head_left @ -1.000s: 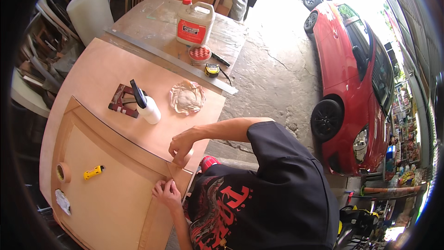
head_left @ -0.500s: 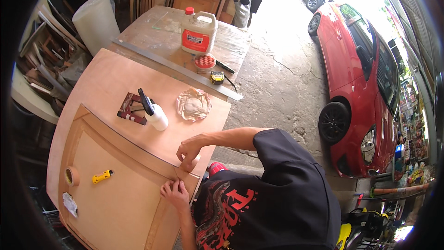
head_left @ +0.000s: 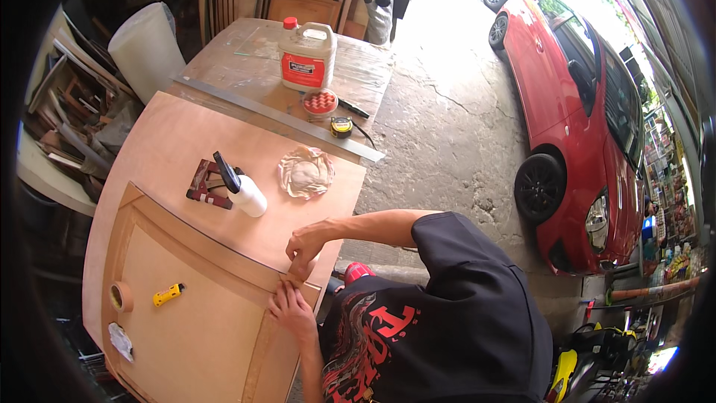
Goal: The person assembles a wooden board by applying masking tape along the edges, cutting the tape with a utility knife, and wiping the surface with a cloth. The person repeatedly aligns and secures the tape on the board's perimeter.
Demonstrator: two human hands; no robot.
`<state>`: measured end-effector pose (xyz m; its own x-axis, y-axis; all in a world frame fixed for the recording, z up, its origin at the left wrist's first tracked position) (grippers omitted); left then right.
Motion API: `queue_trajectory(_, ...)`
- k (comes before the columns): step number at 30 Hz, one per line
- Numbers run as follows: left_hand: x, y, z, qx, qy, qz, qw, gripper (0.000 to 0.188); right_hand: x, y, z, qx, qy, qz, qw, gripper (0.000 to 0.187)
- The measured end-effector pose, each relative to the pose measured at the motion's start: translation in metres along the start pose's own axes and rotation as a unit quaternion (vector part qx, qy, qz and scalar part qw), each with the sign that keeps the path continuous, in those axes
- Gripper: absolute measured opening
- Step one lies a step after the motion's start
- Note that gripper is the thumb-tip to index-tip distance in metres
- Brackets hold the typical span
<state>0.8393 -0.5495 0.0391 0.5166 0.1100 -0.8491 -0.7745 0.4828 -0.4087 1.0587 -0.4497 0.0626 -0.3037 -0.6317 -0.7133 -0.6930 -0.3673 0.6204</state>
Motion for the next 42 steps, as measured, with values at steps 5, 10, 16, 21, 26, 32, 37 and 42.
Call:
queue_trajectory(5, -0.009, -0.029, -0.005, 0.039, 0.089, -0.014, 0.995, 0.055, -0.008, 0.005, -0.005, -0.008, -0.048, -0.022, 0.999, 0.04)
queue_trajectory(10, 0.008, -0.045, -0.001, -0.001, 0.106, -0.132, 0.986, 0.061, -0.022, 0.015, -0.016, 0.037, 0.024, -0.021, 0.999, 0.045)
queue_trajectory(16, -0.019, -0.023, -0.04, -0.022, 0.158, -0.102, 0.982, 0.071, 0.014, 0.078, -0.033, -0.052, -0.253, -0.192, 0.947, 0.045)
queue_trajectory(21, -0.061, 0.006, -0.089, -0.086, 0.209, -0.081, 0.971, 0.069, 0.081, 0.11, -0.038, -0.048, -0.124, -0.206, 0.969, 0.073)
queue_trajectory(26, -0.109, 0.052, -0.156, -0.198, 0.173, -0.035, 0.964, 0.068, 0.111, 0.109, -0.036, 0.005, -0.14, -0.237, 0.961, 0.085)
queue_trajectory(32, -0.178, 0.139, -0.246, -0.354, 0.044, 0.032, 0.934, 0.07, 0.135, 0.115, -0.027, 0.083, -0.178, -0.26, 0.945, 0.087)
queue_trajectory(37, -0.243, 0.23, -0.353, -0.438, -0.039, 0.111, 0.891, 0.073, 0.152, 0.12, -0.014, 0.147, -0.241, -0.291, 0.914, 0.084)
queue_trajectory(42, -0.289, 0.31, -0.435, -0.359, -0.035, 0.457, 0.813, 0.064, 0.153, 0.137, -0.001, 0.286, -0.279, -0.228, 0.888, 0.075)
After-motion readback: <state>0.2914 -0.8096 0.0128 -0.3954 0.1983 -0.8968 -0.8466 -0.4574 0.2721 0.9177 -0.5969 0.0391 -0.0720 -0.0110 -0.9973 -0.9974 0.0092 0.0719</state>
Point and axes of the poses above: each hand's wrist, its own z-axis towards the middle knuckle, its own x-axis out of the palm, y = z × x, the point moved 2 cm from there along z, towards the middle knuckle, and after that the axes turned 14 degrees about -z, right-handed, at the moved point
